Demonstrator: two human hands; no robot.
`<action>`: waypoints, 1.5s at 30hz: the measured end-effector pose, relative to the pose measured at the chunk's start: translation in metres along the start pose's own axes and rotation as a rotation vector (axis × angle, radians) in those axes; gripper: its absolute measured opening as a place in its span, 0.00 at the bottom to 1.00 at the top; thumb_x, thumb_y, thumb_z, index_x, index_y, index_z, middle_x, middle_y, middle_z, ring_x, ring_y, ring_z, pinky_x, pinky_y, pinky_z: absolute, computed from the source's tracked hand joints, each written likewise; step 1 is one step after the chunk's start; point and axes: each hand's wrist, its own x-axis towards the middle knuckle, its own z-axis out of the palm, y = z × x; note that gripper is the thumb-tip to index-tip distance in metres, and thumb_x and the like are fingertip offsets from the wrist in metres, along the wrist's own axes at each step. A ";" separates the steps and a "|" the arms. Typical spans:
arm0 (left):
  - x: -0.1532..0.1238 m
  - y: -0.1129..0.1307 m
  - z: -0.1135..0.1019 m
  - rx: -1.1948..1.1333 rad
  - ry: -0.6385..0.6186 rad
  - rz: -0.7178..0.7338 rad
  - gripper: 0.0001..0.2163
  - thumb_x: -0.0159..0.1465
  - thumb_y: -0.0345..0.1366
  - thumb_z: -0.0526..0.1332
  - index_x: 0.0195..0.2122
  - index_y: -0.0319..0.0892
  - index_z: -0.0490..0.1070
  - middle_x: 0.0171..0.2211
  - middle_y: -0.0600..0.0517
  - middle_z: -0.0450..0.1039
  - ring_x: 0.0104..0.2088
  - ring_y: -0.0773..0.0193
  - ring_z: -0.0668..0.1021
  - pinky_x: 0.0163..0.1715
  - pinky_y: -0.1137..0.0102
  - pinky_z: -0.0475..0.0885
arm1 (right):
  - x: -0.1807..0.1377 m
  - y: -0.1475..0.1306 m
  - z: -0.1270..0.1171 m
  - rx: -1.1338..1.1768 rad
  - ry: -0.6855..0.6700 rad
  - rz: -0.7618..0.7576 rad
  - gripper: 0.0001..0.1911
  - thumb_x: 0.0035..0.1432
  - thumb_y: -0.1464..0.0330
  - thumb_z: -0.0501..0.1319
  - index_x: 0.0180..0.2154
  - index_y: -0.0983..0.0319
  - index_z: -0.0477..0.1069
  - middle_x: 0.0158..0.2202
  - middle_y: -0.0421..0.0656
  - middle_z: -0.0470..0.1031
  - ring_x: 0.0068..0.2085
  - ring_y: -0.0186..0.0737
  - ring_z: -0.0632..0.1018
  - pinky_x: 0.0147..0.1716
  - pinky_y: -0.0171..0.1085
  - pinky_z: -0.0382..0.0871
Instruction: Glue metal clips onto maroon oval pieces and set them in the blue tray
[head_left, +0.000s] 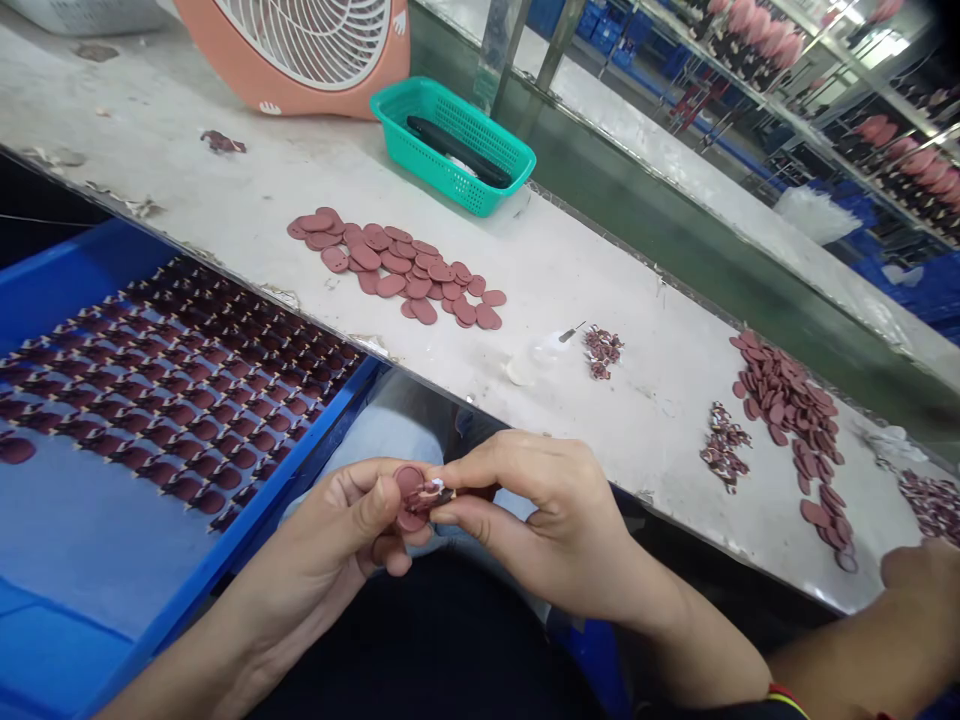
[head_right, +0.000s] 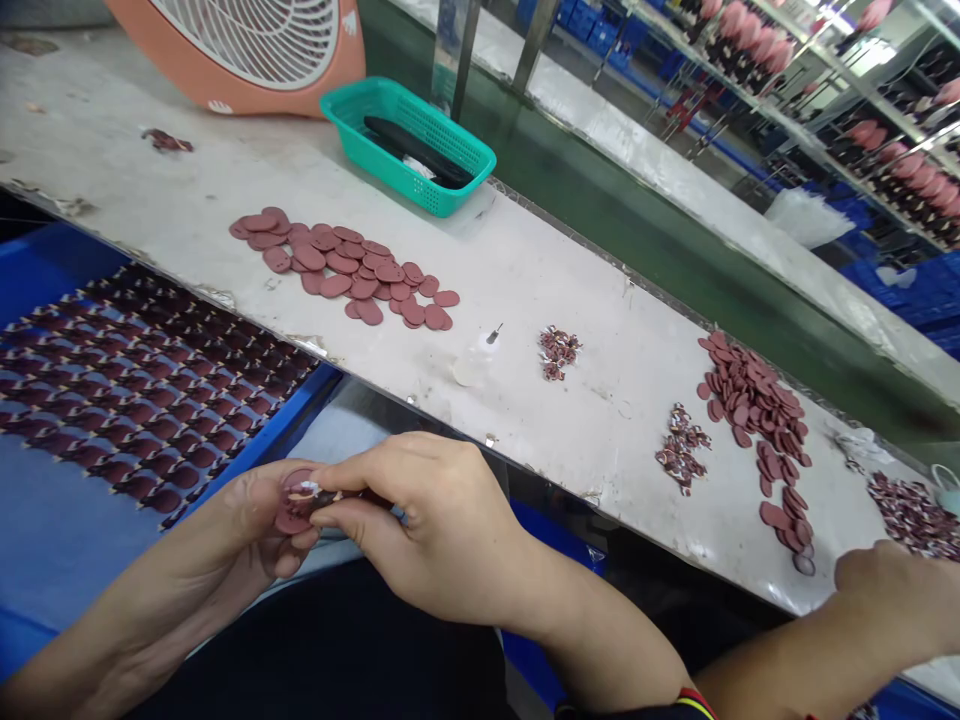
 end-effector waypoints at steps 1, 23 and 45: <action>0.000 0.000 0.000 -0.007 -0.005 0.002 0.17 0.51 0.53 0.73 0.28 0.43 0.82 0.24 0.54 0.70 0.25 0.71 0.69 0.22 0.81 0.70 | 0.001 0.000 0.000 0.006 -0.007 -0.004 0.05 0.61 0.73 0.68 0.41 0.63 0.77 0.36 0.41 0.83 0.36 0.32 0.82 0.40 0.29 0.76; 0.003 -0.005 -0.001 -0.373 0.178 -0.182 0.15 0.36 0.36 0.82 0.21 0.40 0.79 0.18 0.57 0.75 0.19 0.72 0.77 0.18 0.83 0.75 | 0.017 -0.003 -0.003 -0.086 -0.195 0.037 0.04 0.63 0.74 0.64 0.36 0.61 0.76 0.33 0.40 0.82 0.34 0.34 0.80 0.35 0.31 0.75; 0.009 -0.001 0.006 -0.479 0.336 -0.264 0.19 0.71 0.30 0.54 0.23 0.38 0.76 0.17 0.54 0.73 0.16 0.70 0.78 0.15 0.81 0.76 | 0.021 0.006 0.001 -0.065 -0.228 0.171 0.06 0.58 0.77 0.66 0.31 0.62 0.77 0.29 0.38 0.80 0.30 0.32 0.78 0.30 0.31 0.68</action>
